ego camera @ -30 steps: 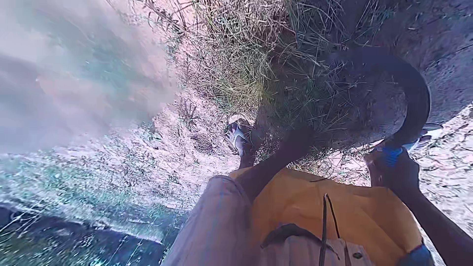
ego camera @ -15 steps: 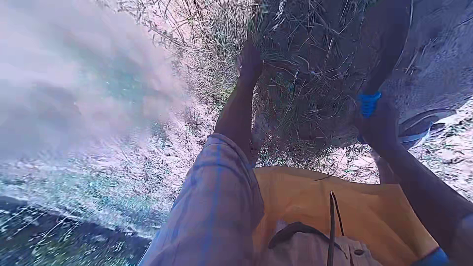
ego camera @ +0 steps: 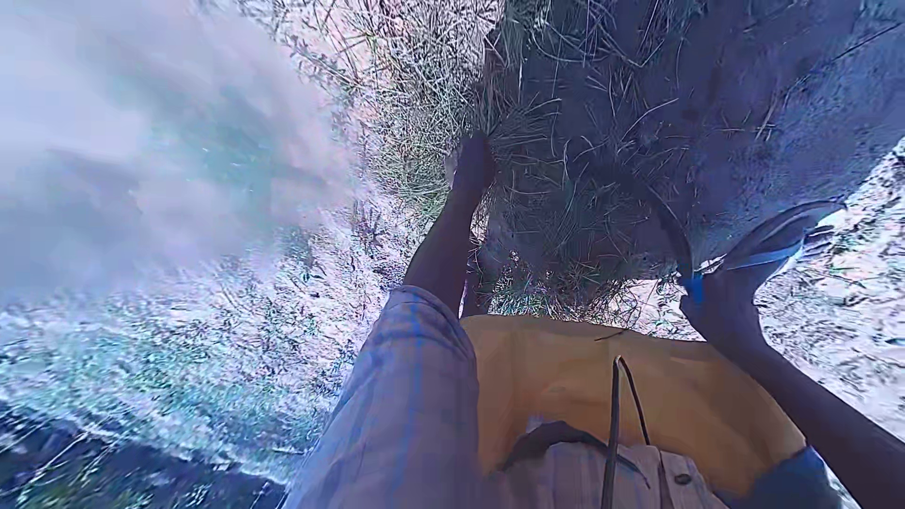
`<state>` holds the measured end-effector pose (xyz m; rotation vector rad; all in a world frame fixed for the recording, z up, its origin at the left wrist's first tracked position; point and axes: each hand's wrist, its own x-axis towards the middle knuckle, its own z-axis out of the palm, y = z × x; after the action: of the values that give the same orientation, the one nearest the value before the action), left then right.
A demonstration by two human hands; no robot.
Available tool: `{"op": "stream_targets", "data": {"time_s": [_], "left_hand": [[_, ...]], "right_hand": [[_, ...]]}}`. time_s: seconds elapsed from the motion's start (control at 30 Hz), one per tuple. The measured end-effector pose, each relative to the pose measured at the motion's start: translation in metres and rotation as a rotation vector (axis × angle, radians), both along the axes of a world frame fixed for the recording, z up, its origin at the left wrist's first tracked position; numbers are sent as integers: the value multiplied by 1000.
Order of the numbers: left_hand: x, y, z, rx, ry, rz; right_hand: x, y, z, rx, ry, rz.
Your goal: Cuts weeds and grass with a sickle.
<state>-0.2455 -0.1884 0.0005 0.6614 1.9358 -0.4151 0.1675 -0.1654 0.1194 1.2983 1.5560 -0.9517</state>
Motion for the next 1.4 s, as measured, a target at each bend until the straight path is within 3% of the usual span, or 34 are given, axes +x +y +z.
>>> {"op": "stream_targets", "data": {"time_s": [0.1,0.2,0.27,0.37,0.5,0.57,0.63,0.73,0.83,0.9,0.93,1.03,1.1,1.2,1.27,1.33,1.4], "left_hand": [[11,9,9,-26,21,-24],[19,10,5,-13,31,-5],[21,9,6,-28,31,8],[25,1,9,-77,-16,-72],[74,-60,23,-126,-214,-223],[106,-79,28,-162,-282,-247],[128,-83,36,-150,-255,-241],[126,-47,36,64,-153,-188],[101,-6,3,186,-26,-122],[61,7,-24,262,10,38],[40,10,-32,265,41,96],[-8,11,-26,-17,143,37],[-28,0,-12,-141,28,0],[-40,-18,-5,-111,-92,9],[-31,-29,-8,-73,-50,40],[-14,-40,-7,-79,-51,47],[6,-51,0,-55,-108,27]], "right_hand": [[-61,23,1,80,183,-58],[-168,71,-32,56,263,-17],[-205,82,-62,18,227,71],[-144,51,-90,-12,87,137],[4,0,-24,-66,-37,111],[35,-3,7,-59,-32,80],[32,2,22,-44,-22,32],[7,16,8,113,138,-16],[-34,33,-10,174,211,-67],[-72,42,-19,170,263,-80],[-88,45,-25,158,294,-84],[-139,54,-43,128,363,-50],[-184,59,-47,74,347,0],[-233,61,-65,6,298,49],[-230,49,-76,-53,189,122],[-180,27,-69,-100,64,179],[-115,12,-37,-124,-11,182]]}}
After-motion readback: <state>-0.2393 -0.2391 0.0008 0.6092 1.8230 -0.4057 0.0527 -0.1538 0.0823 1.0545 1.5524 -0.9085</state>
